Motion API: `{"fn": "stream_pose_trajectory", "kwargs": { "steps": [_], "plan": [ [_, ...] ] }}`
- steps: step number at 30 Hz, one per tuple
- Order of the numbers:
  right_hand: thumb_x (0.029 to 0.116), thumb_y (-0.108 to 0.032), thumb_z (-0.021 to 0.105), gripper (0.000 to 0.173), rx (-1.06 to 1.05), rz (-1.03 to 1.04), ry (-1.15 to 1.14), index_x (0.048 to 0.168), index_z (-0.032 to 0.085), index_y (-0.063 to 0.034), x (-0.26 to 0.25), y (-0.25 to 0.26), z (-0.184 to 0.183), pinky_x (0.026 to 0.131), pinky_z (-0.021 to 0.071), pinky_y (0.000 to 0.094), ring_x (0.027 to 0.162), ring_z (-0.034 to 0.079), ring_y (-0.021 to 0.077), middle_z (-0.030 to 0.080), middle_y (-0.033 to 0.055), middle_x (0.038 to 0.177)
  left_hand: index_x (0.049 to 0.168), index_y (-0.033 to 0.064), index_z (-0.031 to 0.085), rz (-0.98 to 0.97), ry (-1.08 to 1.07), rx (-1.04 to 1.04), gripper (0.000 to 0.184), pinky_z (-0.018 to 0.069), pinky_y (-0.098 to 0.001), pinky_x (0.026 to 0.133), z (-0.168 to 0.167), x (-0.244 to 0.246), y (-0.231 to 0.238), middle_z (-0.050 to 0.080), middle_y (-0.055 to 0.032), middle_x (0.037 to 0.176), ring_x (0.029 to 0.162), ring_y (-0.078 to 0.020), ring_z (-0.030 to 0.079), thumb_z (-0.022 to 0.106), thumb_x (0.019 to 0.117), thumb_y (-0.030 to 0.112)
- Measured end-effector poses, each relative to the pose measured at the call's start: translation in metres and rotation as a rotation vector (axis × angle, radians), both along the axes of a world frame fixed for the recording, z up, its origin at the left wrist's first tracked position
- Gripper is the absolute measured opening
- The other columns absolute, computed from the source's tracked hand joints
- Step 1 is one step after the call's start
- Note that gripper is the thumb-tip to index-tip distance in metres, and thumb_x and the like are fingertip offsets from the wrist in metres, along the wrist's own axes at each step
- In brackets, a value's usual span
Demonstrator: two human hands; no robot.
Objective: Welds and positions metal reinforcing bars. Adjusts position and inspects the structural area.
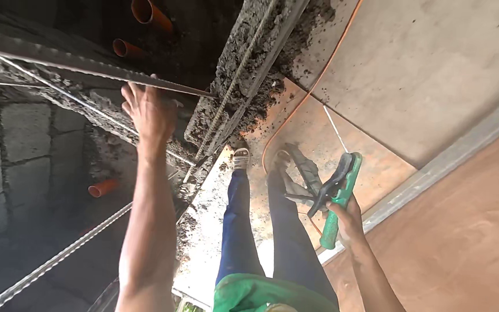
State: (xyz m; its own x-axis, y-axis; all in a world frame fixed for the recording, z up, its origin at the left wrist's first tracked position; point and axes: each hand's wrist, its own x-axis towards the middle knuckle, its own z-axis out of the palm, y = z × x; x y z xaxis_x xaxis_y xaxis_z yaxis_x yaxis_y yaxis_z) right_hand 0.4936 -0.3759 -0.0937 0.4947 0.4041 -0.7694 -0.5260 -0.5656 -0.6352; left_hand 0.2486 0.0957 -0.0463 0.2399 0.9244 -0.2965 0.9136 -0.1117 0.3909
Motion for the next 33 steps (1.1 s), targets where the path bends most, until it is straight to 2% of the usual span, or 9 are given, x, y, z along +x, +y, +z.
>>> {"fn": "stream_pose_trajectory", "kwargs": {
  "steps": [2,4,8,9,12,14,15,19,33],
  "plan": [
    [0.0794,-0.018,0.067,0.071,-0.013,-0.005,-0.012,0.143,0.041,-0.0025,-0.001,0.005,-0.001,0.053,0.0593,0.0373,0.067,0.067,0.0229,0.067,0.011,0.098,0.139,0.0098,0.059,-0.012,0.159,0.213,0.063,0.0395,-0.0624,0.107,-0.011,0.004,0.001,0.048,-0.0265,0.146,0.135,-0.045,0.045,0.071,0.088,0.045],
    [0.0807,-0.018,0.067,0.072,-0.036,-0.005,0.006,0.145,0.039,-0.0035,-0.005,0.0,0.006,0.055,0.0598,0.0379,0.069,0.068,0.0225,0.066,0.0108,0.1,0.134,0.0043,0.059,0.039,0.152,0.223,0.07,0.0423,-0.0568,0.108,-0.016,0.008,-0.009,0.048,-0.0307,0.143,0.133,-0.0444,0.048,0.074,0.0852,0.052],
    [0.0802,-0.02,0.068,0.072,-0.029,-0.001,-0.001,0.145,0.04,-0.0023,-0.006,0.002,0.001,0.053,0.0587,0.0368,0.066,0.067,0.0228,0.067,0.0119,0.099,0.105,0.0038,0.071,0.028,0.059,0.277,0.043,0.0445,-0.0481,0.103,-0.031,0.008,-0.015,0.06,-0.0207,0.122,0.118,-0.0334,0.057,0.073,0.0875,0.042],
    [0.0803,-0.021,0.068,0.072,-0.034,0.005,-0.005,0.145,0.041,-0.0022,-0.007,0.001,0.001,0.054,0.0587,0.0363,0.067,0.067,0.0224,0.067,0.0117,0.099,0.104,0.0056,0.072,0.016,0.024,0.275,0.038,0.044,-0.0461,0.104,-0.033,0.01,-0.017,0.062,-0.0184,0.122,0.119,-0.031,0.057,0.072,0.0884,0.04],
    [0.0797,-0.023,0.069,0.074,-0.036,0.001,0.001,0.145,0.041,-0.002,-0.009,-0.001,-0.001,0.055,0.0591,0.0361,0.069,0.067,0.022,0.067,0.0115,0.101,0.135,0.0105,0.065,-0.013,-0.038,0.219,0.051,0.041,-0.0481,0.113,-0.037,0.01,-0.018,0.054,-0.0174,0.148,0.139,-0.0315,0.05,0.07,0.0929,0.038],
    [0.0801,-0.022,0.069,0.073,-0.034,0.001,0.005,0.144,0.04,-0.0015,-0.01,-0.001,-0.001,0.053,0.0587,0.0357,0.066,0.067,0.0216,0.066,0.0116,0.099,0.158,0.013,0.042,0.01,0.009,0.119,0.075,0.0355,-0.0544,0.117,-0.041,0.01,-0.018,0.038,-0.0207,0.161,0.147,-0.0367,0.038,0.065,0.0945,0.046],
    [0.0797,-0.022,0.069,0.074,-0.037,0.002,0.001,0.145,0.04,-0.0019,-0.01,0.0,-0.001,0.053,0.0586,0.0351,0.066,0.066,0.021,0.066,0.0108,0.099,0.159,0.0136,0.04,0.023,0.031,0.087,0.076,0.0357,-0.0561,0.117,-0.042,0.011,-0.02,0.038,-0.0212,0.16,0.147,-0.0375,0.039,0.063,0.0954,0.048],
    [0.0787,-0.023,0.07,0.075,-0.037,0.0,0.0,0.145,0.041,-0.0028,-0.01,-0.003,-0.002,0.054,0.059,0.0356,0.068,0.067,0.0218,0.066,0.0117,0.101,0.144,0.0151,0.059,-0.053,0.073,0.027,0.062,0.0397,-0.0632,0.107,-0.046,0.018,-0.034,0.053,-0.016,0.149,0.138,-0.0389,0.046,0.065,0.0941,0.05],
    [0.0802,-0.02,0.068,0.071,-0.056,0.007,0.007,0.144,0.041,-0.0022,-0.01,-0.007,-0.004,0.053,0.0588,0.036,0.065,0.066,0.0212,0.066,0.0113,0.099,0.143,0.0132,0.058,-0.065,0.108,0.202,0.066,0.0418,-0.056,0.106,-0.077,0.065,-0.041,0.057,-0.0106,0.146,0.136,-0.0333,0.05,0.071,0.0877,0.047]
  ]
}}
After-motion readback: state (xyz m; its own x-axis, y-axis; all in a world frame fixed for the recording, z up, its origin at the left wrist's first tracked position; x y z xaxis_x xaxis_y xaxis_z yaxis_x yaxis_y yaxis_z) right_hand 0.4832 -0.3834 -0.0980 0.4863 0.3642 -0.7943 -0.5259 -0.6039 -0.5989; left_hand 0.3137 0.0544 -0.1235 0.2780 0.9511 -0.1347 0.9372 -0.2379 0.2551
